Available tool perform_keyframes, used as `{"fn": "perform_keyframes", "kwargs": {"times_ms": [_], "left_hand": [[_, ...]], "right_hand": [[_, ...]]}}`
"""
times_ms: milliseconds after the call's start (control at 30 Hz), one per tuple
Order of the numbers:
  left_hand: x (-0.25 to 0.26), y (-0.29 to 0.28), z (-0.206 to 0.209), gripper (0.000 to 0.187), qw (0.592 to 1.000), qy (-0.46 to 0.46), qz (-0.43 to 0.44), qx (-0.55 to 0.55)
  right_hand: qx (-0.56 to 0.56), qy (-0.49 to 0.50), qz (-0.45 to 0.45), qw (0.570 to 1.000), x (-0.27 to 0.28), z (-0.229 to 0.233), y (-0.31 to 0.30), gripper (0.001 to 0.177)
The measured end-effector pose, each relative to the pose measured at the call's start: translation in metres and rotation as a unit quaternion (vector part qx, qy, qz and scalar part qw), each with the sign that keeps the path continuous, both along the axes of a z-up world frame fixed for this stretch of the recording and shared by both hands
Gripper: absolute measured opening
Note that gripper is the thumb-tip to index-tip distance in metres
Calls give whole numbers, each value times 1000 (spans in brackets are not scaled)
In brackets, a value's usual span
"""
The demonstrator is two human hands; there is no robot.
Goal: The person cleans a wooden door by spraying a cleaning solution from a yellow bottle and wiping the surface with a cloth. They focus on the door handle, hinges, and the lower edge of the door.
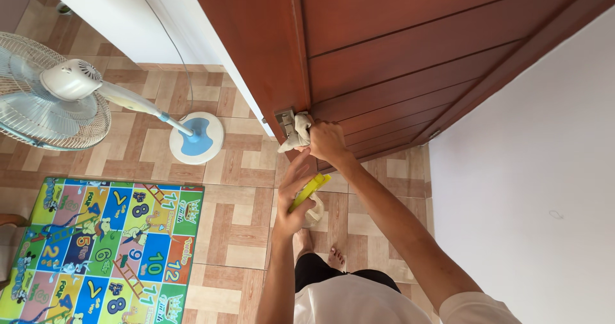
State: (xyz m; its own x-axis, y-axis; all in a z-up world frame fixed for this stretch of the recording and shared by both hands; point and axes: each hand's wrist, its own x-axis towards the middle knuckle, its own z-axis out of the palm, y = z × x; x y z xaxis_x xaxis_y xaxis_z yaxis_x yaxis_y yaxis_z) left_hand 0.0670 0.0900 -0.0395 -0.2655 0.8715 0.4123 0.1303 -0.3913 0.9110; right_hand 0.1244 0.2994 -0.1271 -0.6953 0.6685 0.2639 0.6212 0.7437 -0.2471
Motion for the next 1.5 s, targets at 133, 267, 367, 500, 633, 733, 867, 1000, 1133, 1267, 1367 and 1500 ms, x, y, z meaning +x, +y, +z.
{"fn": "perform_keyframes", "kwargs": {"times_ms": [133,267,367,500,633,733,867,1000,1133,1267,1367,1500], "left_hand": [[-12,4,-2,61,1000,10,12,2],[-25,15,-6,61,1000,0,8,1],[-37,25,-12,61,1000,-4,10,-5],[-58,45,-15,60,1000,-14,0,-1],[-80,65,-12,62,1000,-9,-15,-13],[-99,81,-10,60,999,-15,-34,-10],[-124,100,-11,59,998,-28,-53,-1],[-151,117,-12,58,997,-30,-70,-2],[-174,134,-11,58,996,-29,-78,-12],[-196,150,-11,57,996,-23,-83,-14],[-211,159,-12,57,996,-25,-85,-20],[-226,170,-23,60,995,-28,-86,-27]], "right_hand": [[-23,6,15,1000,-10,-3,12,48],[-33,1,27,999,-21,6,26,37],[-49,15,36,998,-32,9,35,32],[-72,-12,28,997,-49,10,53,34],[-122,-52,24,991,-63,13,71,36],[-168,-65,19,983,-73,26,84,39],[-226,-105,26,968,-87,46,100,43],[-238,-89,36,966,-97,48,115,42],[-232,-42,22,972,-107,34,129,36],[-226,8,20,974,-113,26,141,38],[-227,41,5,973,-121,26,145,37],[-205,113,13,972,-127,21,151,42]]}}
